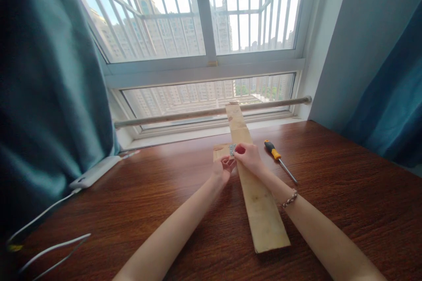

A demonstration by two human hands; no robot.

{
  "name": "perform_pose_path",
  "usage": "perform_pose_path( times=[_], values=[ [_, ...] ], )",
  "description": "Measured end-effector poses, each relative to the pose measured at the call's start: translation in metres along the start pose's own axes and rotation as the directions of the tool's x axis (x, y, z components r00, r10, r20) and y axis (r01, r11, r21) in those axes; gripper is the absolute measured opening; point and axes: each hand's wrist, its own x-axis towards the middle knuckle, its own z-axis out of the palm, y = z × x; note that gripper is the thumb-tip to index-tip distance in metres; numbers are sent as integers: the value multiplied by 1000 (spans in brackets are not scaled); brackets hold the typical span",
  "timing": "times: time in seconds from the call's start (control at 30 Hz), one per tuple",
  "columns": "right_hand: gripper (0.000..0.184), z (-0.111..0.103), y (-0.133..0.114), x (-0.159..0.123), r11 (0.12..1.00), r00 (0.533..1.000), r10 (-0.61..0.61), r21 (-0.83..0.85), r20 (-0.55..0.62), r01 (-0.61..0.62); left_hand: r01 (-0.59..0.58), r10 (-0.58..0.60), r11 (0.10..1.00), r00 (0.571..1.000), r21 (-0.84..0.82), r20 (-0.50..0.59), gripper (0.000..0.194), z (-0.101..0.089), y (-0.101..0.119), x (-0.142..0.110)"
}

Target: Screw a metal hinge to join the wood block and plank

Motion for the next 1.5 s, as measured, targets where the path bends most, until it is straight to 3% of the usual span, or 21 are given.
perform_pose_path(
  times=[0.23,0.57,0.63,0.7,0.77,0.83,0.9,0.97,1.0,1.13,1.23,1.37,1.5],
  values=[
    [5,7,-10,-6,978,986,-164,-128,-5,163,19,-19,1000,1000,-11,-17,9,4,2,-3],
    [5,9,-10,-6,974,989,-150,-174,-4,147,32,-33,999,999,-16,-13,10,5,1,-5],
    [5,2,-12,-1,983,994,-106,-149,9,106,30,-30,999,999,-26,-17,9,5,1,-5],
    [17,-12,-10,6,989,1000,-17,-143,26,21,27,-29,999,999,-38,-37,9,5,1,-4],
    [24,-30,-3,14,967,996,88,-240,23,-80,27,-30,999,997,-44,-67,9,4,0,-2],
    [27,-49,10,20,860,974,226,-472,4,-197,29,-32,999,996,-45,-81,9,4,0,0],
    [34,-64,28,21,657,917,399,-691,-22,-303,33,-37,998,995,-50,-89,9,3,-1,1],
    [38,-75,45,20,523,854,519,-774,-43,-357,35,-40,998,994,-54,-99,9,4,-1,1],
    [38,-79,53,19,497,831,555,-784,-44,-373,35,-40,998,994,-54,-102,8,4,-1,0],
    [39,-81,74,15,473,784,620,-783,-28,-403,31,-36,998,994,-52,-103,9,5,0,-2],
    [39,-75,81,12,480,776,631,-770,-31,-421,30,-35,998,994,-47,-107,10,6,0,-3],
    [30,-77,83,12,518,788,615,-735,-35,-437,35,-40,998,994,-44,-104,8,5,0,-1],
    [17,-106,70,22,612,827,562,-669,-5,-421,28,-33,998,995,-53,-99,9,3,-1,2]
  ],
)
